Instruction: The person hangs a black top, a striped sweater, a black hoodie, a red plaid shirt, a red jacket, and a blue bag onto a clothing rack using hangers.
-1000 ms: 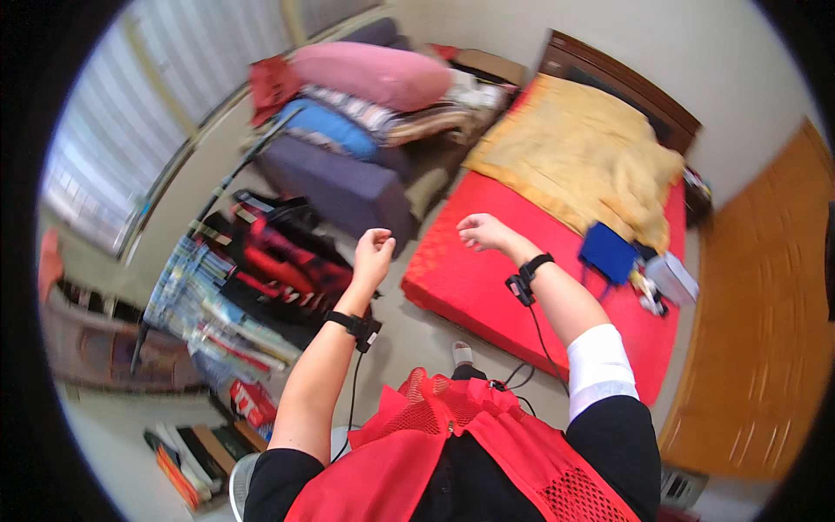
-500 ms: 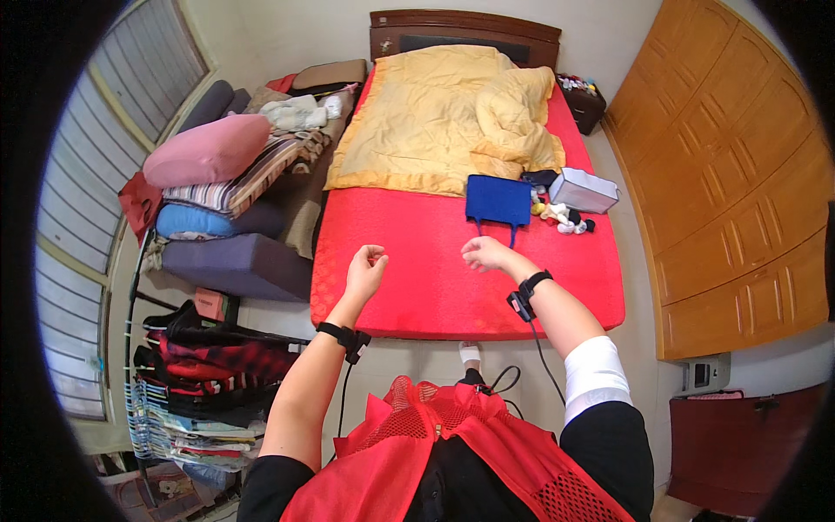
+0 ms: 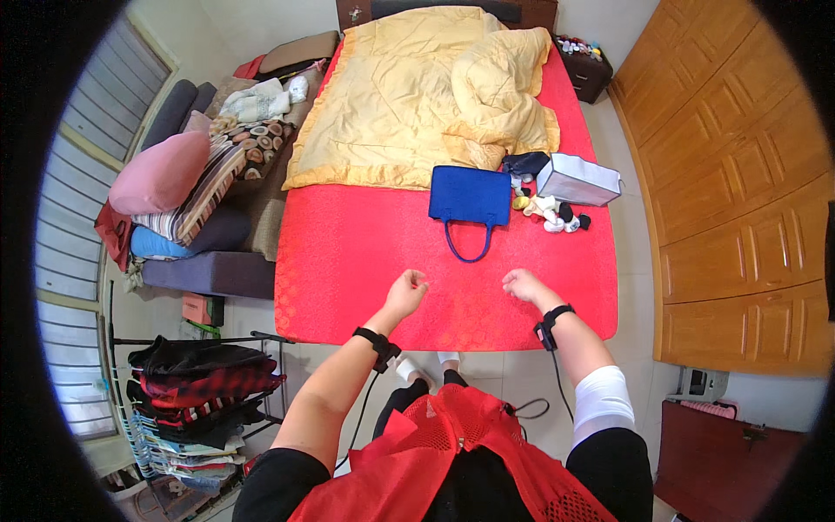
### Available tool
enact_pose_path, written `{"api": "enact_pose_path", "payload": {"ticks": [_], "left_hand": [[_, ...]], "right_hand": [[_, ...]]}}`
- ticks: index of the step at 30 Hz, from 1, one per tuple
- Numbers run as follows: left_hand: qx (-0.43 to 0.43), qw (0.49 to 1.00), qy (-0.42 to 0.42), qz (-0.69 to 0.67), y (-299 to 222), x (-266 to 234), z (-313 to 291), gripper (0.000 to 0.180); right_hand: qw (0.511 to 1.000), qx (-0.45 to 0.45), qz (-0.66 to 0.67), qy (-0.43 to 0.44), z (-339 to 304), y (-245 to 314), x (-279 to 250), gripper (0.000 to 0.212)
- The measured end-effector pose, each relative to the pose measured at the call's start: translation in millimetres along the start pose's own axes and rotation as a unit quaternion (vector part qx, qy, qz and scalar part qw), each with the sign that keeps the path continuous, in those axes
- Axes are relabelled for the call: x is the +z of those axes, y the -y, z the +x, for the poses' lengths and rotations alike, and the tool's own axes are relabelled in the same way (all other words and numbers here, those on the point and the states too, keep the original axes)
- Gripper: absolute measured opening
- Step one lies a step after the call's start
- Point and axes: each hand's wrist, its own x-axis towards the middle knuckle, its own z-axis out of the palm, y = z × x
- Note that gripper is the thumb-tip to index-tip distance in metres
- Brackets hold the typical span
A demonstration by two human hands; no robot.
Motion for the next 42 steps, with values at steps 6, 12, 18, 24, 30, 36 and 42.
{"api": "enact_pose_path", "payload": {"ticks": [6,12,18,24,30,36,42], "left_hand": [[-0.090,0.994,0.056,0.026,67,72,64,0.045],[-0.144,0.986,0.081,0.024,114,140,131,0.056],[-0.171,0.981,0.094,-0.002,164,178,161,0.059],[-0.214,0.960,0.120,-0.137,182,198,159,0.057],[-0.243,0.938,0.115,-0.220,183,194,164,0.050],[-0.302,0.900,0.082,-0.303,140,142,131,0.027],[-0.300,0.899,0.069,-0.312,66,84,88,0.011]], "right_hand": [[0.993,-0.004,-0.115,0.026,58,-20,58,0.048],[0.964,-0.026,-0.263,0.002,136,-25,86,0.069],[0.911,-0.097,-0.392,-0.084,207,-35,115,0.078],[0.907,-0.050,-0.414,-0.065,215,-35,132,0.051],[0.904,-0.126,-0.402,-0.075,193,-11,140,0.026],[0.927,-0.266,-0.266,-0.017,123,21,148,0.028],[0.951,-0.295,-0.090,-0.032,57,43,126,0.018]]}}
